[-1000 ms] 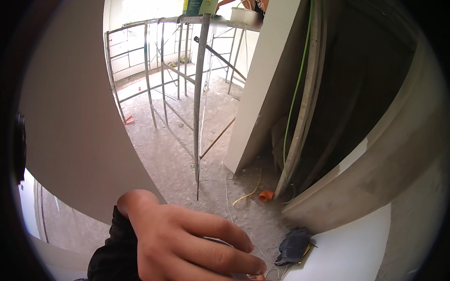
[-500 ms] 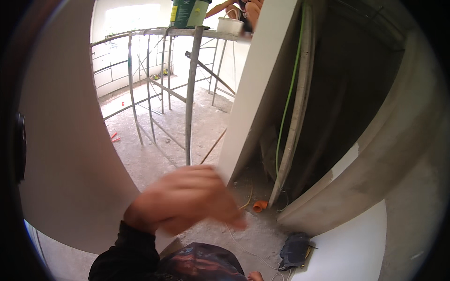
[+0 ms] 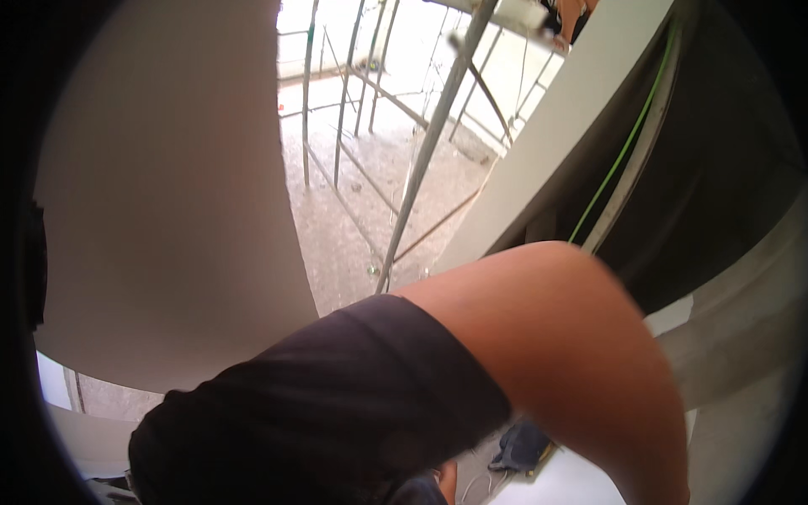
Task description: The person lifts and positions vertical metal poles into a scaffolding frame in a room under construction. Another person is visible on the scaffolding platform above, handling a bucket.
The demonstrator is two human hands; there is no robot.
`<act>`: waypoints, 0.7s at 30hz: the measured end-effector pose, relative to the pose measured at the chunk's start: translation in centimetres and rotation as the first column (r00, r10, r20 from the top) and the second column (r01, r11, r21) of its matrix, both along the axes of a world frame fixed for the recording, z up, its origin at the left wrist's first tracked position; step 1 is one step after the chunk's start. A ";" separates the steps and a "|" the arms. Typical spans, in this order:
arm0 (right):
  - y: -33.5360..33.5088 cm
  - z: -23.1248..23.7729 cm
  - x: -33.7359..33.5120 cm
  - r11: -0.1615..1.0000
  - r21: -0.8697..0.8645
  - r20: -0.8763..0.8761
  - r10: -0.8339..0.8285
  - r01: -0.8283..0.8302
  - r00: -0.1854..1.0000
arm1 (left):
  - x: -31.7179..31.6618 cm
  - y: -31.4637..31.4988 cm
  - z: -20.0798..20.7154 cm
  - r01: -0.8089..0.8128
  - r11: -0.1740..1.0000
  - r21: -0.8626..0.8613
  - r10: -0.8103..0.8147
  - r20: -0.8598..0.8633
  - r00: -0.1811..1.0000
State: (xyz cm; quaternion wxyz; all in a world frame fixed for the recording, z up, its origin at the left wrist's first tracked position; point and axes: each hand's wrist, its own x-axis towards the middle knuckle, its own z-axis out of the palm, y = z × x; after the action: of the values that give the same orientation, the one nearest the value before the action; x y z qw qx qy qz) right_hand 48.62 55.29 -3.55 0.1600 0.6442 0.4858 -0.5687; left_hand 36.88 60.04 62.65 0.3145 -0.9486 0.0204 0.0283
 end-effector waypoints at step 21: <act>1.2 -3.3 -1.1 0.949 -0.034 0.028 -0.313 0.313 0.949 | -4.8 -4.6 -5.0 0.157 0.962 -0.224 -0.123 0.161 0.979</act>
State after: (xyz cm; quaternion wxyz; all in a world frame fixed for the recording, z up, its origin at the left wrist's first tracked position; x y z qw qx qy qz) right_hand 47.53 56.46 -6.87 0.0854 0.7161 0.3648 -0.5889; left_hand 32.09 55.41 57.62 0.2016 -0.9749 0.0679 -0.0658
